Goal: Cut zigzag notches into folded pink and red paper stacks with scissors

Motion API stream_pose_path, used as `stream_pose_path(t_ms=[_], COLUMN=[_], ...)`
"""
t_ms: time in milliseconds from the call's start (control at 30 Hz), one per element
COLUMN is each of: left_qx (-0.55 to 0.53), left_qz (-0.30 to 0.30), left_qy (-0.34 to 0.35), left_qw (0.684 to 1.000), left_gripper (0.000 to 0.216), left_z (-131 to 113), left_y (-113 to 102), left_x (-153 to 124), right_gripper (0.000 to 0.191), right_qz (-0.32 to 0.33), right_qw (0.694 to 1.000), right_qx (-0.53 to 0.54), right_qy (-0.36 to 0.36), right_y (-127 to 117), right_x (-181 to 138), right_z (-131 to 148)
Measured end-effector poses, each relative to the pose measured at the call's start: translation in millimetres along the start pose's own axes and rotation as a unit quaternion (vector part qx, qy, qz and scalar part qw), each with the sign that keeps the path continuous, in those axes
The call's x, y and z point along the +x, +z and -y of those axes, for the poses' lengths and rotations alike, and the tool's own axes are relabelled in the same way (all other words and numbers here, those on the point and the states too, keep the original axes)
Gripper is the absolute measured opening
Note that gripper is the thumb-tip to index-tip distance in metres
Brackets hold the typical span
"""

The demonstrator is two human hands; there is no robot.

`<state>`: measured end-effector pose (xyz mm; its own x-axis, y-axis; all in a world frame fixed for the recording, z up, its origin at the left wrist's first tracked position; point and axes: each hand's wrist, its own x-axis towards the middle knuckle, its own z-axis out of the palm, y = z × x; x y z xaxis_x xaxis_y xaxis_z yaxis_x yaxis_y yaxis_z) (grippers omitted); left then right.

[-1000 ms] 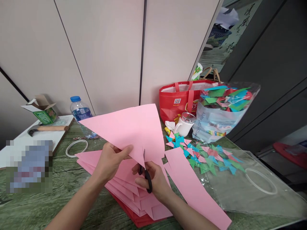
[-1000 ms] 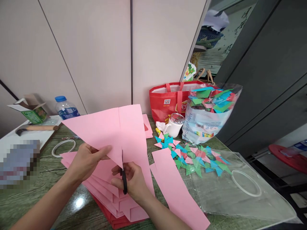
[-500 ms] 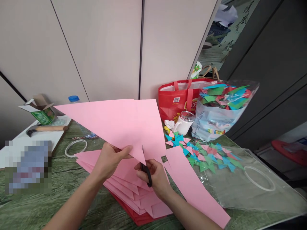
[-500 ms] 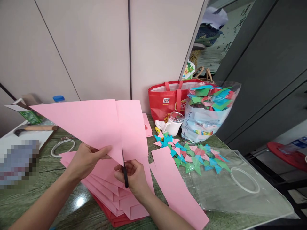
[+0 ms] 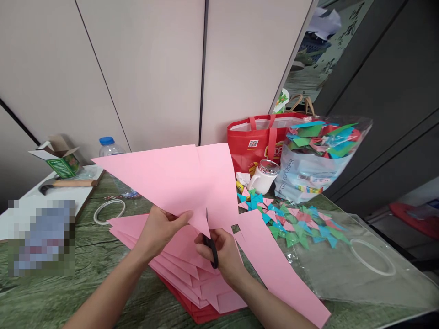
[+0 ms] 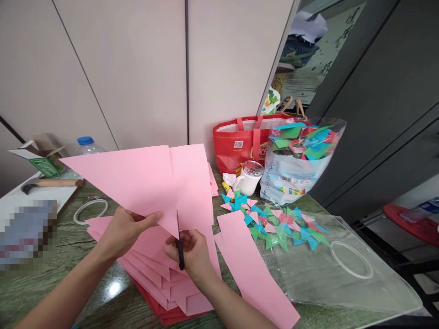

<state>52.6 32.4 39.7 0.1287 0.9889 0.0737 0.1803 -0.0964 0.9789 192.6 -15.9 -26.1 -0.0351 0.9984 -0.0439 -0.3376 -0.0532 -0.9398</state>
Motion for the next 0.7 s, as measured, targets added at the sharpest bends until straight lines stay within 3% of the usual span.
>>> stream_pose_path(t_ms=[167, 700], left_qx=[-0.024, 0.009], left_qz=[0.021, 0.019], left_qy=[0.001, -0.004], left_qw=[0.999, 1.0], left_gripper=[0.027, 0.024], left_z=[1.7, 2.2], left_y=[-0.3, -2.7], left_x=[0.8, 1.6], right_gripper=[0.026, 0.026], right_qz=[-0.019, 0.011], right_qw=[1.0, 1.0], right_qx=[-0.01, -0.016], right_qy=[0.016, 0.001], right_y=[1.5, -0.9], right_x=[-0.6, 0.0], right_z=[1.8, -1.1])
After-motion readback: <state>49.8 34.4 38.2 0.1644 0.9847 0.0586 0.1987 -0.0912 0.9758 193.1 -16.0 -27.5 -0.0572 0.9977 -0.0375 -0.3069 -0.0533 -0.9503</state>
